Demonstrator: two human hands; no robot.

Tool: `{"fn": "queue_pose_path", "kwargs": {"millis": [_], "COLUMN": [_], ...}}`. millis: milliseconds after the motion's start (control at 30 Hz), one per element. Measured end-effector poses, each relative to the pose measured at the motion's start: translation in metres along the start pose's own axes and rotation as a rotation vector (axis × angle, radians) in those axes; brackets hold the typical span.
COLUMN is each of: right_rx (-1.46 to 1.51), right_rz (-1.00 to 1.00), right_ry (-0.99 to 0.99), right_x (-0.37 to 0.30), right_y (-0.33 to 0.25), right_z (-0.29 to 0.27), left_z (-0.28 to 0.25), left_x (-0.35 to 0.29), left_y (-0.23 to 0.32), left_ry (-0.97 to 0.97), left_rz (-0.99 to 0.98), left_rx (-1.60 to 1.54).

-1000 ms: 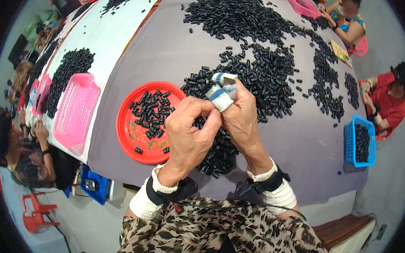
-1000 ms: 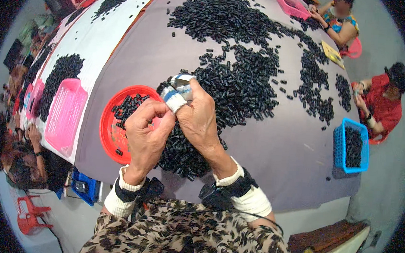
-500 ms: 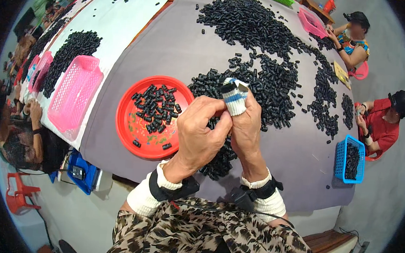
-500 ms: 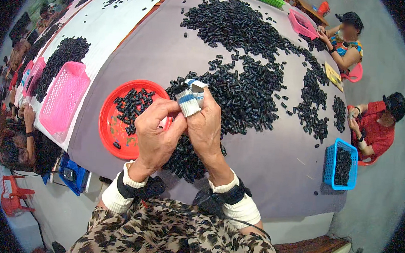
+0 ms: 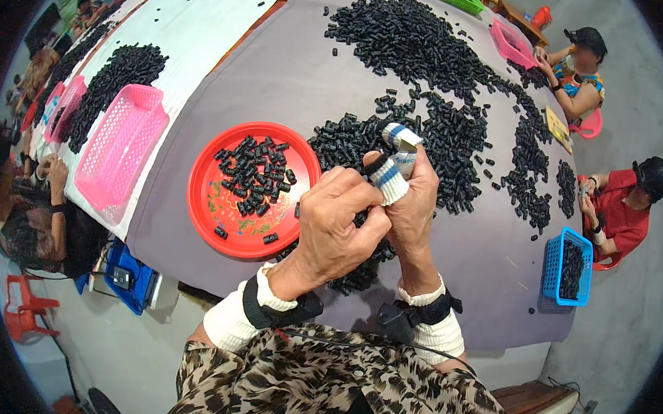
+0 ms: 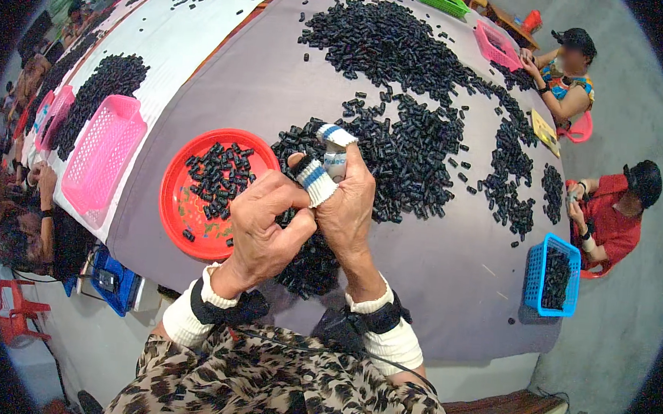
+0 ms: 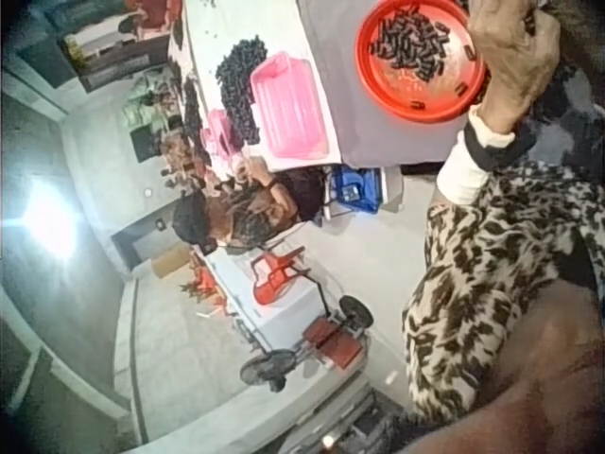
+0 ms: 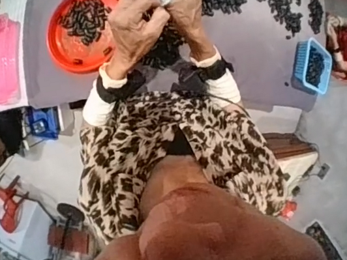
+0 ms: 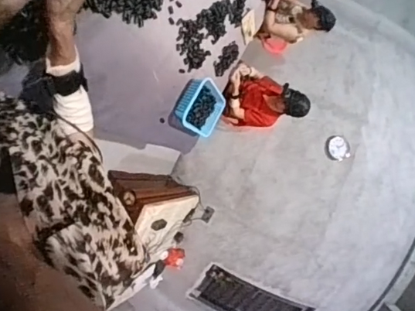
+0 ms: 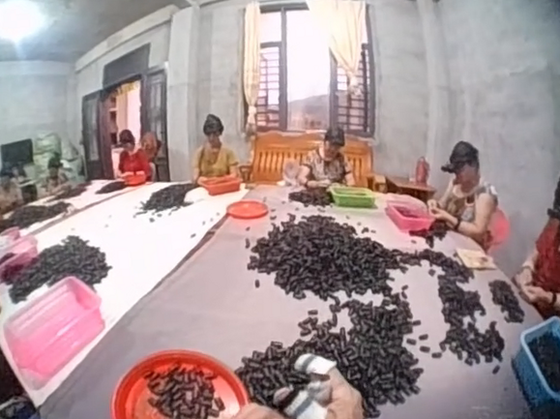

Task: Sorting and assembling small black shoe components at a manufacturing station.

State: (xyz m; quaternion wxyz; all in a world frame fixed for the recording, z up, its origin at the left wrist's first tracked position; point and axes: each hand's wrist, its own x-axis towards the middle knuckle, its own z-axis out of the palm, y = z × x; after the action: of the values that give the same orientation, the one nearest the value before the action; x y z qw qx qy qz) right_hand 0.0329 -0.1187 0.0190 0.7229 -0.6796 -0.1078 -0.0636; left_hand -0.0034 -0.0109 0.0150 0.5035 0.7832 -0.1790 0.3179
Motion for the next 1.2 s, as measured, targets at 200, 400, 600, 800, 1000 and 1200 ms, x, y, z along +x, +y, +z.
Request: {"fn": "queue_pose_path", "kwargs": {"millis": [200,400,600,800,1000,1200], "right_rx": [-0.037,0.374,0.599,0.492,0.601,0.755], "right_rz": [-0.022,0.114,0.194,0.161,0.181,0.198], "right_ry": [-0.015,-0.108,-0.163,-0.139,-0.192,-0.425], "right_x": [0.001,-0.006,-0.005,-0.007,-0.007,-0.014], "right_y": [0.001,0.019,0.025,0.022,0.01,0.012], "right_z": [-0.004,-0.011,-0.014,-0.011,-0.022,-0.026], "left_z": [0.003,0.007,0.006,0.006,-0.005,-0.001], "left_x": [-0.001,-0.004,-0.002,-0.005,0.002,0.007], "left_y": [0.003,0.0,-0.003,-0.008,-0.003,-0.012], "left_ry": [-0.035,-0.062,-0.068,-0.076,-0.096,-0.015], "left_rz": [0.027,0.042,0.07,0.085,-0.243,-0.457], "left_rx": [-0.003,0.002,0.085,0.116,-0.169,-0.348]}}
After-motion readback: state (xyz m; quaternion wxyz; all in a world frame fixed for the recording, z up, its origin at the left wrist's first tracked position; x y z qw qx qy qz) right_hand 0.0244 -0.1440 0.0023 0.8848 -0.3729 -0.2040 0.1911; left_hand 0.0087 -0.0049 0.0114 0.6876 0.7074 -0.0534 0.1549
